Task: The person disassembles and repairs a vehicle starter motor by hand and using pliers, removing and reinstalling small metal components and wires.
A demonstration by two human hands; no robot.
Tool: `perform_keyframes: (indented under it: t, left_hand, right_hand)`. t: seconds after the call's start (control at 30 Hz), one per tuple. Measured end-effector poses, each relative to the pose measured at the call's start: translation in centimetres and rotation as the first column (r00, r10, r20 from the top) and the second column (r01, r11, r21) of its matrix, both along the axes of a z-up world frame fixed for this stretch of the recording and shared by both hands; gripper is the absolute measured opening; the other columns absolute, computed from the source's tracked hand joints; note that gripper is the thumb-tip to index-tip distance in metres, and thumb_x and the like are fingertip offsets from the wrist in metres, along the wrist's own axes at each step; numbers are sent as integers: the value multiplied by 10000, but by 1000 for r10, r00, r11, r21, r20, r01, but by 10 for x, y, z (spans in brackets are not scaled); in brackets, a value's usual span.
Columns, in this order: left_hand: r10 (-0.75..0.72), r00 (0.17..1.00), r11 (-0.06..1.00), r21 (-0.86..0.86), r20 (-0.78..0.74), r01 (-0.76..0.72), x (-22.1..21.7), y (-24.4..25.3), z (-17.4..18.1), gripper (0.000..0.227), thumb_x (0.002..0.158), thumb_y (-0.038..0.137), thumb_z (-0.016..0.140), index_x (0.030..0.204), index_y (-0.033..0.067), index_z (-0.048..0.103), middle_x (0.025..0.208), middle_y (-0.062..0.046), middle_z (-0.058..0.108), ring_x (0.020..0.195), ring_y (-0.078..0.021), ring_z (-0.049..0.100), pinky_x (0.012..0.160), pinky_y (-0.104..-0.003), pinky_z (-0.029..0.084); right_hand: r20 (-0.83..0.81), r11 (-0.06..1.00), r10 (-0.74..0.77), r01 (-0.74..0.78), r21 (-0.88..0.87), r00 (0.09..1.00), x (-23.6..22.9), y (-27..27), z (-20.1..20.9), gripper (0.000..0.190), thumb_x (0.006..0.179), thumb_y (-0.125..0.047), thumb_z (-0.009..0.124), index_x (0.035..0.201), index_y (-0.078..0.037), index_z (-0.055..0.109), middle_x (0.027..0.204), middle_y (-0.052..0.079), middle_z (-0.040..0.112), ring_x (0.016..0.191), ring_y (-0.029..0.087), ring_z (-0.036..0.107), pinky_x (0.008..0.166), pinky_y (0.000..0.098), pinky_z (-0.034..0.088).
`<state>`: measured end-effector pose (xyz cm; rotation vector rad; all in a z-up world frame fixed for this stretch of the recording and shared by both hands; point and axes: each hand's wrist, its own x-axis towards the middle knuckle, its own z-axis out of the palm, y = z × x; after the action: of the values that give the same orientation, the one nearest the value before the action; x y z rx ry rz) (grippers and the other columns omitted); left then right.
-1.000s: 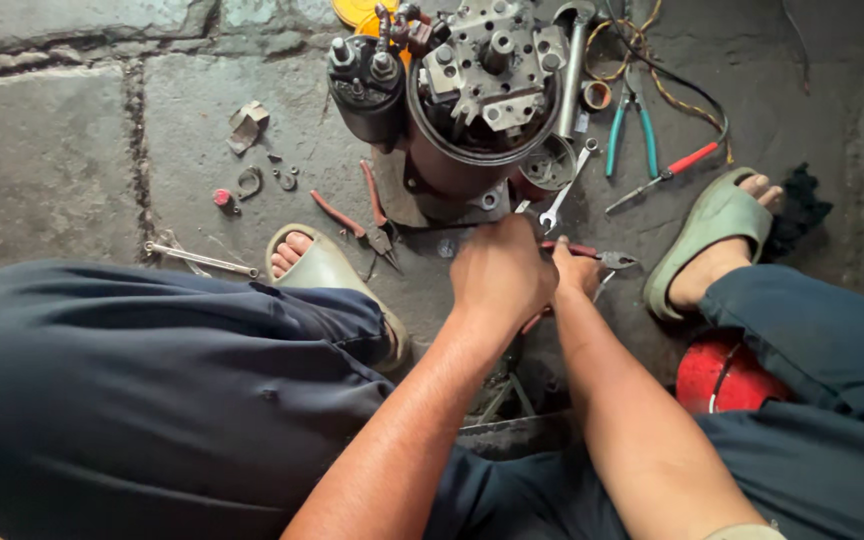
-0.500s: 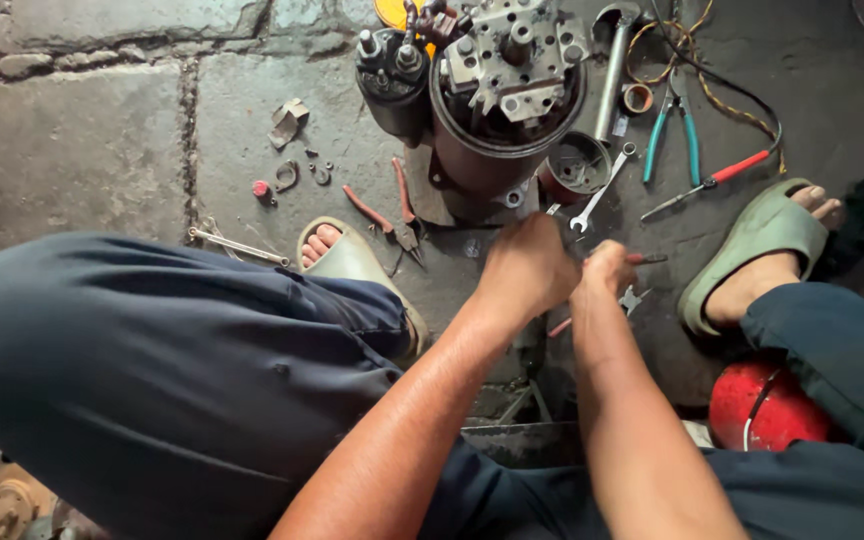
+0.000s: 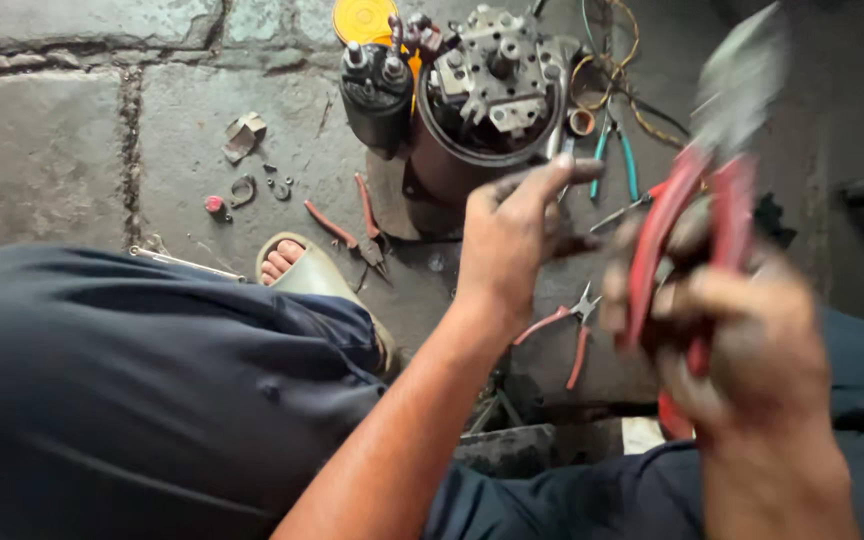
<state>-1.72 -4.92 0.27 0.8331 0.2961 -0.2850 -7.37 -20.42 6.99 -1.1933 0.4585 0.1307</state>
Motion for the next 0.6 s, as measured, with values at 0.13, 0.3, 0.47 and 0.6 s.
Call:
perform_keyframes:
  t: [0.13,0.3,0.47,0.6]
  left_hand:
    - [7,998,999,32,69,-10,-17,6,9,223,946,194,693,1005,-2,780,700,75,575,573,-16,460,517,-235,411]
    - [36,997,997,69,-66,-32,-19,15,9,169,907,130,712,924,-31,762,716,29,682,580,-37,560,516,-238,456]
    - [68,995,997,27,-67,-66,-14,16,8,191,937,157,706,815,10,711,623,63,500,513,-15,400,442,-224,315]
    - [65,993,998,31,-98,-62,-16,18,9,240,934,172,680,747,21,673,622,43,573,518,-34,469,465,-245,369]
  right_hand:
    - [-150,950,292,-269,159,944,-35,5,-25,562,645,30,529,1200,93,595,937,323,694,747,443,698,673,500,597]
    - [-233,843,437,-305,444,869,-40,-2,-22,558,684,10,603,1236,61,542,1124,360,643,953,492,740,817,608,633]
    - [-159,758,450,-282,588,879,-26,-16,-24,549,696,4,611,1238,52,541,1137,351,640,965,488,734,823,608,626]
    - [-135,719,434,-253,647,891,-23,-26,-39,541,706,-1,618,1240,44,540,1148,343,638,976,485,729,828,608,620]
